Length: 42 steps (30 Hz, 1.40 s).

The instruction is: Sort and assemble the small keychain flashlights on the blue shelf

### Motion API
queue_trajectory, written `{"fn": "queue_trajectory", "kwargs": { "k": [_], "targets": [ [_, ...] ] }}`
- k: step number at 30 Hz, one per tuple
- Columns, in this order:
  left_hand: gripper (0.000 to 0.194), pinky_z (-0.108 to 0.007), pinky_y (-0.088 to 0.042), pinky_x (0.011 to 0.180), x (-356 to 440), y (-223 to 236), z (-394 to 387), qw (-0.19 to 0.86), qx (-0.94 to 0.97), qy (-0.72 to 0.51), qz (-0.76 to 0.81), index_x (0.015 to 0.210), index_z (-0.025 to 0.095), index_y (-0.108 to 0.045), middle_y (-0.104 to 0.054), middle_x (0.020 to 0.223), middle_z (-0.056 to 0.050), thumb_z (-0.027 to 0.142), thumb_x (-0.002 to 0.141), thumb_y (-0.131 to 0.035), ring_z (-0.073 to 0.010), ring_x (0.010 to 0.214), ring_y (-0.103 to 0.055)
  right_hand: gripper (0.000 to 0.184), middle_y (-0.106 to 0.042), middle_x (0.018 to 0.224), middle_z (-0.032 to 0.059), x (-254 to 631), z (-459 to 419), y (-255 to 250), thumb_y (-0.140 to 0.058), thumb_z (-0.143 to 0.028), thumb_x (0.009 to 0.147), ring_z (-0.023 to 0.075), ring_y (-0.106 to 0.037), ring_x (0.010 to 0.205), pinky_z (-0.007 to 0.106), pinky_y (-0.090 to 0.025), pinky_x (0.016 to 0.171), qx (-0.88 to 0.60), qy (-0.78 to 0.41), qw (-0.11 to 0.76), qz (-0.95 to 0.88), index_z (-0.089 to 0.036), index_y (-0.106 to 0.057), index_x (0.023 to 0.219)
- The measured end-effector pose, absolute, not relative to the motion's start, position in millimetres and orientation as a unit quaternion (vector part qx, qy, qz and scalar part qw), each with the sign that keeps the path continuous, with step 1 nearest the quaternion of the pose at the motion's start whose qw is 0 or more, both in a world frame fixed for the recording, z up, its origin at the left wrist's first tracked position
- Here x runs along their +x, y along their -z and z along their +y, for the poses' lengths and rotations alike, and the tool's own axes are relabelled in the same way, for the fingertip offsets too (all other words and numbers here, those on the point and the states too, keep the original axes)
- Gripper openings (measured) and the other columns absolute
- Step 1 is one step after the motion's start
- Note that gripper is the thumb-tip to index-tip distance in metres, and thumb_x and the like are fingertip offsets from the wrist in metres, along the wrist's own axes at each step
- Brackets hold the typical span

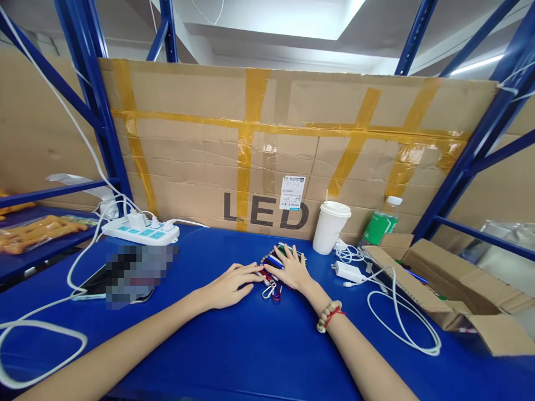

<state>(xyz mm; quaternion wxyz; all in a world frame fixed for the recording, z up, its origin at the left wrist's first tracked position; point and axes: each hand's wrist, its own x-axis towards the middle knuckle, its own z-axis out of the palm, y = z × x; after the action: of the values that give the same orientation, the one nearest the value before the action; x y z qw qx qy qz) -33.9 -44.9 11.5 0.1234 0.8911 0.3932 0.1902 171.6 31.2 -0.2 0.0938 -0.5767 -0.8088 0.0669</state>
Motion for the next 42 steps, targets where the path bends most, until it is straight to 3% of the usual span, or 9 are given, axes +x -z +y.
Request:
{"fn": "queue_trajectory", "kwargs": {
  "k": [3, 9, 15, 20, 23, 26, 30, 42],
  "targets": [
    [0.041, -0.038, -0.029, 0.102, -33, -13, -45, 0.128, 0.888, -0.192, 0.399, 0.118, 0.025, -0.056, -0.043, 0.139, -0.004, 0.012, 0.087, -0.033, -0.0175, 0.132, -0.032, 0.080, -0.017, 0.150, 0.0041, 172, 27, -3, -0.031, -0.073, 0.077, 0.0298, -0.005, 0.137, 0.052, -0.007, 0.109, -0.575, -0.066, 0.088, -0.811, -0.027, -0.024, 0.143],
    [0.042, -0.038, -0.031, 0.100, -32, -14, -46, 0.122, 0.887, -0.197, 0.398, 0.116, 0.025, -0.057, -0.045, 0.137, -0.005, 0.011, 0.086, -0.032, -0.0173, 0.131, -0.034, 0.088, -0.024, 0.148, 0.0076, 172, 22, -6, -0.039, -0.077, 0.070, 0.0281, -0.014, 0.137, 0.050, -0.009, 0.109, -0.577, -0.063, 0.108, -0.807, -0.024, -0.032, 0.140],
    [0.040, -0.038, -0.031, 0.100, -33, -13, -45, 0.117, 0.888, -0.190, 0.402, 0.116, 0.024, -0.058, -0.045, 0.137, -0.005, 0.012, 0.086, -0.033, -0.0177, 0.130, -0.035, 0.068, -0.023, 0.148, 0.0087, 183, 36, -2, -0.024, -0.064, 0.085, 0.0266, -0.010, 0.137, 0.051, -0.007, 0.109, -0.629, -0.087, 0.162, -0.756, -0.024, -0.032, 0.140],
    [0.049, -0.039, -0.032, 0.099, -34, -11, -43, 0.093, 0.901, -0.182, 0.382, 0.116, 0.025, -0.057, -0.046, 0.136, -0.004, 0.003, 0.080, -0.033, -0.0185, 0.129, -0.037, 0.060, -0.048, 0.130, 0.0066, 191, 39, -5, -0.030, -0.061, 0.085, 0.0233, -0.037, 0.126, 0.050, -0.015, 0.108, -0.589, -0.069, 0.186, -0.784, -0.026, -0.044, 0.132],
    [0.050, -0.039, -0.033, 0.098, -34, -8, -42, 0.072, 0.906, -0.187, 0.373, 0.117, 0.026, -0.057, -0.049, 0.134, -0.004, 0.003, 0.080, -0.032, -0.0194, 0.127, -0.040, 0.063, -0.052, 0.121, 0.0062, 191, 35, -6, -0.035, -0.064, 0.081, 0.0229, -0.045, 0.119, 0.049, -0.019, 0.106, -0.569, -0.046, 0.189, -0.799, -0.027, -0.043, 0.132],
    [0.048, -0.038, -0.034, 0.097, -34, -5, -42, 0.054, 0.906, -0.194, 0.372, 0.117, 0.025, -0.057, -0.049, 0.134, -0.005, 0.004, 0.081, -0.033, -0.0202, 0.127, -0.040, 0.074, -0.043, 0.132, 0.0088, 189, 34, -4, -0.040, -0.069, 0.076, 0.0257, -0.038, 0.126, 0.048, -0.020, 0.106, -0.579, -0.049, 0.162, -0.798, -0.028, -0.035, 0.137],
    [0.045, -0.036, -0.035, 0.095, -33, -4, -42, 0.039, 0.907, -0.201, 0.368, 0.115, 0.025, -0.058, -0.050, 0.133, -0.005, 0.006, 0.084, -0.033, -0.0196, 0.125, -0.043, 0.088, -0.016, 0.150, 0.0098, 187, 36, -2, -0.041, -0.074, 0.071, 0.0275, -0.016, 0.136, 0.049, -0.012, 0.108, -0.590, -0.077, 0.105, -0.797, -0.029, -0.020, 0.143],
    [0.040, -0.033, -0.037, 0.089, -32, -9, -42, -0.004, 0.919, -0.195, 0.343, 0.104, 0.022, -0.064, -0.058, 0.122, -0.006, 0.005, 0.084, -0.035, -0.0177, 0.109, -0.053, 0.119, 0.006, 0.150, 0.0151, 177, 22, -13, -0.052, -0.081, 0.053, 0.0277, 0.004, 0.137, 0.048, 0.000, 0.109, -0.582, -0.144, 0.033, -0.799, -0.020, -0.008, 0.145]
  ]
}}
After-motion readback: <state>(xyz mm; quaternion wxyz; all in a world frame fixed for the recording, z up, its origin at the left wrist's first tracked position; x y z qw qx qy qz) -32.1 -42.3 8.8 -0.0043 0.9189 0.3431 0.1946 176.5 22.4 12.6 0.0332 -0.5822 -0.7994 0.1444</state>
